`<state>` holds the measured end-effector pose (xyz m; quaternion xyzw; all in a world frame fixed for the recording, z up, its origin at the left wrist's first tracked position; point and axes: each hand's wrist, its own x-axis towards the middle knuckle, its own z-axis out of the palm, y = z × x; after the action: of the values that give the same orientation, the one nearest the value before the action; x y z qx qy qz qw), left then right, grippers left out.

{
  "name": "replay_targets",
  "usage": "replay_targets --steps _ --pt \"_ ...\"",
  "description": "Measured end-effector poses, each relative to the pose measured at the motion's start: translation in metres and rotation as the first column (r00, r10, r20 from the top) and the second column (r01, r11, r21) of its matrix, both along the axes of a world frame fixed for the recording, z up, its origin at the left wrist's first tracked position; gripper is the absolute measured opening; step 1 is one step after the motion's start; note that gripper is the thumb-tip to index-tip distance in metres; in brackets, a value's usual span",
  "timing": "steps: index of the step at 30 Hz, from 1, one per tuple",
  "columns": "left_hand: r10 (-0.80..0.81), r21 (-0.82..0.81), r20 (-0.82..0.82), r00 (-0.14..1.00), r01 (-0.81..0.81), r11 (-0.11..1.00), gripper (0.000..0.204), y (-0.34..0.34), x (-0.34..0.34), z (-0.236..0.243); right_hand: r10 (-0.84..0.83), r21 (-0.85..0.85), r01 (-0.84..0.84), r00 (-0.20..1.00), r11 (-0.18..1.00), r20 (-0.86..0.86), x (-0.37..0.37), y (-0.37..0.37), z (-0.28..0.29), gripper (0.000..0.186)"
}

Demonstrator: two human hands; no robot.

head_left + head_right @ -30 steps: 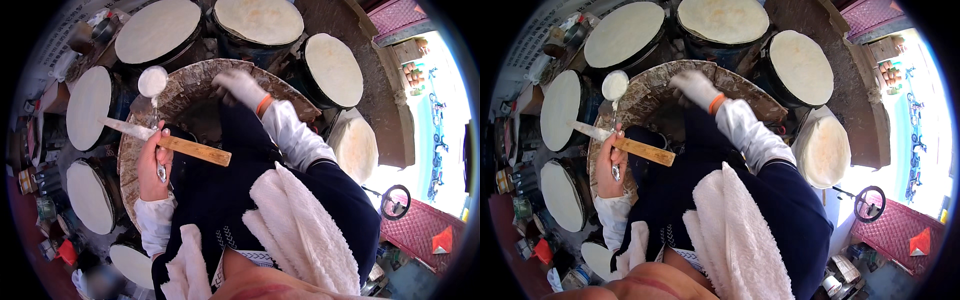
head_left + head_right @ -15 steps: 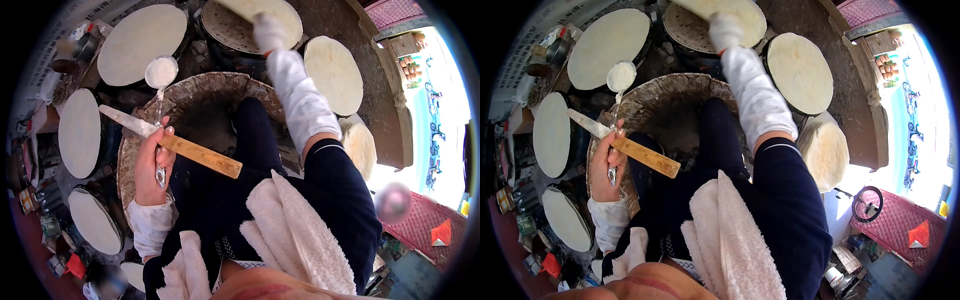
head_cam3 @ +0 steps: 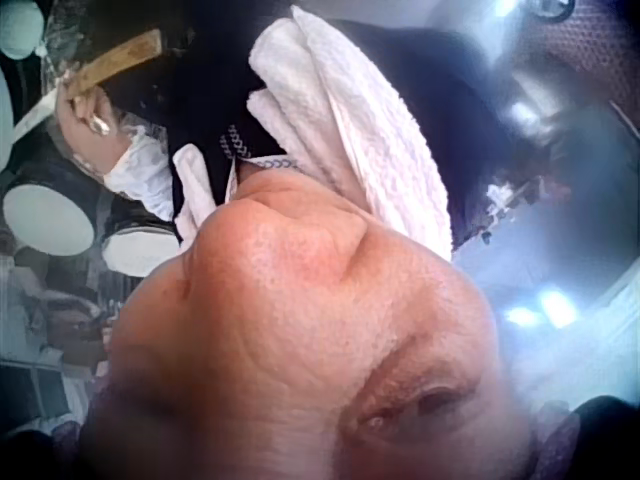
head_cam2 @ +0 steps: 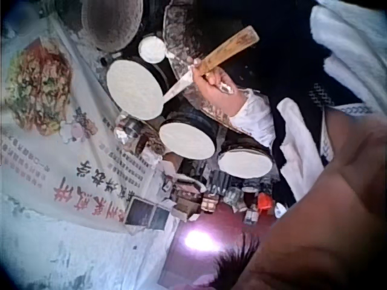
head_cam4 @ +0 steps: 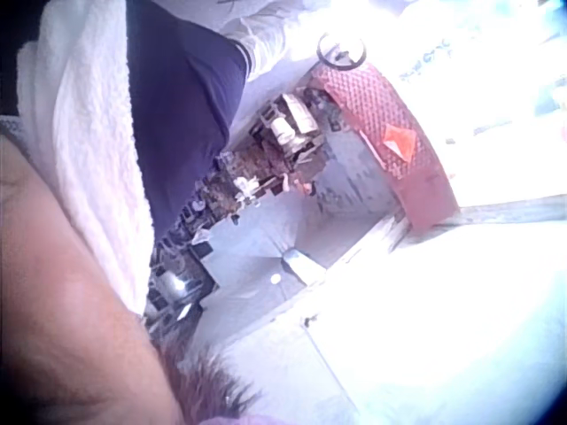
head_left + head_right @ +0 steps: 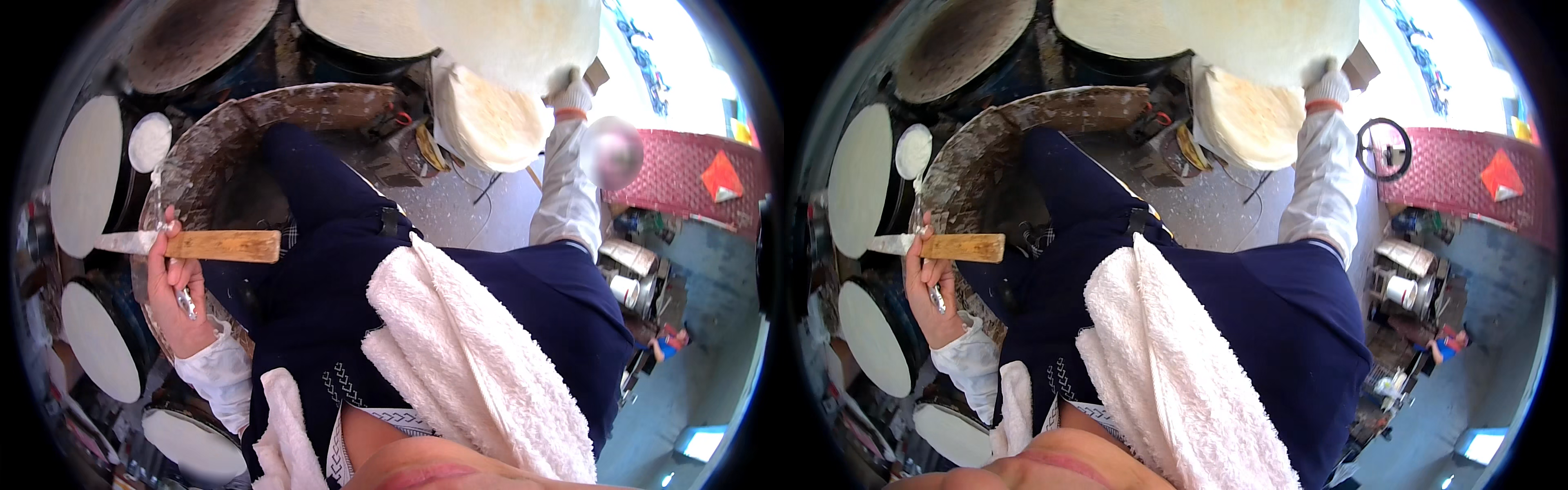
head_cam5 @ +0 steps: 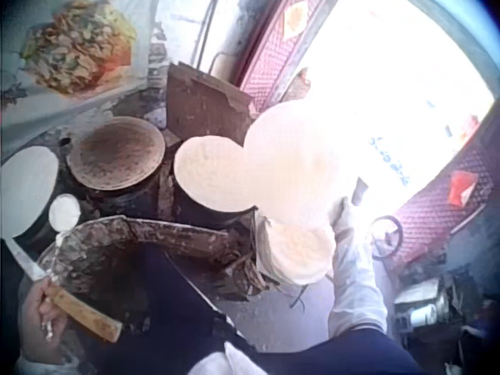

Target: The person scoops batter from a large metal bowl and pours it onto a circular griddle. They use a wooden spreader to distribute the batter into a thin, round crepe. The person flips the crepe with a spatula and removes the finished product to a stack. This process is repeated continuously across multiple griddles.

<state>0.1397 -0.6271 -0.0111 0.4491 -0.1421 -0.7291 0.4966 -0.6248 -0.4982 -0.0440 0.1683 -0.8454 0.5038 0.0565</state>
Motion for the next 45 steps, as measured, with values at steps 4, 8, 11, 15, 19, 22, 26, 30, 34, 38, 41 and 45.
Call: replay_targets --steps 4,8,11,15,19,22,26,30,34,38,41,45 --pt "-0.078 -0.012 -0.044 0.996 0.077 0.997 0.035 0.001 -0.009 0.005 -0.085 -0.348 0.464 0.689 0.815 0.72 0.027 0.115 -0.112 0.036" --pt "-0.1 -0.01 -0.021 0.995 0.1 0.995 0.039 0.006 -0.018 0.012 -0.218 -0.194 0.612 0.532 0.766 0.818 0.082 0.144 -0.18 0.038" --pt "-0.051 0.005 0.075 0.996 0.051 0.999 0.045 0.011 -0.034 0.026 -0.267 -0.137 0.609 0.525 0.781 0.808 0.098 0.138 -0.194 0.04" --pt "-0.151 -0.044 -0.135 0.979 0.147 0.988 0.045 0.005 -0.017 0.005 -0.296 -0.085 0.567 0.544 0.819 0.785 0.093 0.141 -0.191 0.043" --pt "-0.017 -0.003 0.0 1.0 0.017 1.0 0.044 0.017 -0.042 0.026 -0.36 0.025 0.496 0.593 0.868 0.72 0.082 0.155 -0.183 0.047" --pt "-0.042 0.011 -0.069 0.997 0.042 0.999 0.043 0.01 -0.032 0.011 -0.495 0.245 0.436 0.679 0.866 0.543 0.093 0.163 -0.175 0.049" --pt "-0.043 0.022 -0.114 0.993 0.045 0.999 0.041 0.013 -0.025 0.015 -0.383 0.491 0.317 0.923 0.811 0.037 0.143 0.107 -0.159 0.053" --pt "-0.003 0.029 -0.181 0.984 0.008 1.0 0.04 0.02 -0.026 0.03 0.221 0.249 -0.186 0.968 0.95 -0.121 0.214 -0.02 -0.144 0.049" --pt "0.122 -0.017 -0.236 0.964 -0.13 0.991 0.035 0.064 0.009 0.026 0.824 -0.102 -0.826 0.528 0.555 0.206 0.352 -0.161 -0.126 0.035" --pt "0.343 -0.09 -0.202 0.917 -0.366 0.926 0.032 0.134 0.029 0.024 0.927 -0.29 -0.953 -0.187 -0.09 0.325 0.532 -0.204 -0.061 0.035" --pt "0.632 -0.115 -0.073 0.771 -0.636 0.763 0.033 0.182 0.021 0.028 0.57 -0.431 -0.693 -0.721 -0.578 0.394 0.629 -0.165 0.002 0.036" --pt "0.88 -0.145 0.136 0.455 -0.87 0.472 0.045 0.27 0.006 0.005 -0.117 -0.245 0.023 -0.918 -0.969 0.379 0.701 -0.06 0.048 0.067"
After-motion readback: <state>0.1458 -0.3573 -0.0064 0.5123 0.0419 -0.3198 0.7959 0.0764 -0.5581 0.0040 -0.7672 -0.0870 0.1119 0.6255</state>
